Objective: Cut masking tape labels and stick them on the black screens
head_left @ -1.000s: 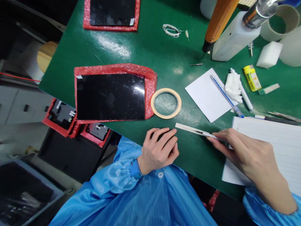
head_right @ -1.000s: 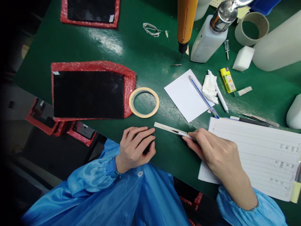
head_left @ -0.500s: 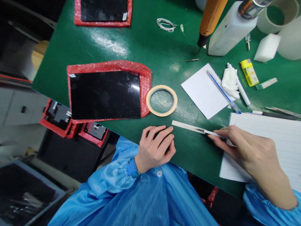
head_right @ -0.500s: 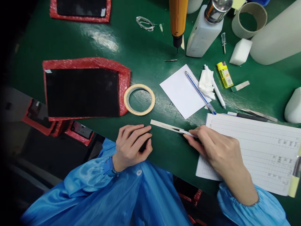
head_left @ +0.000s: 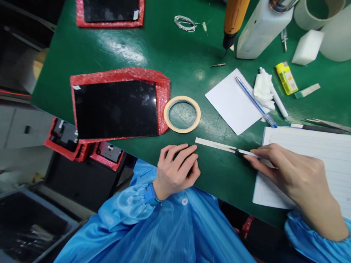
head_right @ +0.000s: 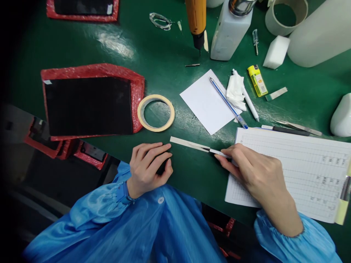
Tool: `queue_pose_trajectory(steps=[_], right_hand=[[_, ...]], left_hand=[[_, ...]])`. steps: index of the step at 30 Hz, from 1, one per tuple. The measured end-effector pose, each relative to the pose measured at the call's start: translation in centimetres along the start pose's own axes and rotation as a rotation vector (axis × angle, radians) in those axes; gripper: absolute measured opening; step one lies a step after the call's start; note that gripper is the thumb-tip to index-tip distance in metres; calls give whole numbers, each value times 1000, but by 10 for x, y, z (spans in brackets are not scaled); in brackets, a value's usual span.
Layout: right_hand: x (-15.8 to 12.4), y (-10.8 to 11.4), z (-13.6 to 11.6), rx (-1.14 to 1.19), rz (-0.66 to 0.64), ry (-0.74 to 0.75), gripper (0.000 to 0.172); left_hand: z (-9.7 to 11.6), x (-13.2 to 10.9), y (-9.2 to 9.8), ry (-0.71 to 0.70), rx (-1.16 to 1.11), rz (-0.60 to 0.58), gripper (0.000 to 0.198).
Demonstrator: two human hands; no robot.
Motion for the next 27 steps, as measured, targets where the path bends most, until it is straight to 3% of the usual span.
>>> queue_pose_trajectory(steps=[27], right_hand=[[-19, 1, 6, -22, -21, -29, 22]], left_hand=[[2, 0, 0, -18, 33, -16, 18]])
Point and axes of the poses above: each hand's wrist, its own x-axis towards the middle knuckle, its own y-axis out of the back of the hand, z = x × y, the point moved 4 cm from there along x, towards the middle knuckle, and after that the axes turned 11 degrees about -z, right-handed, at the moved point
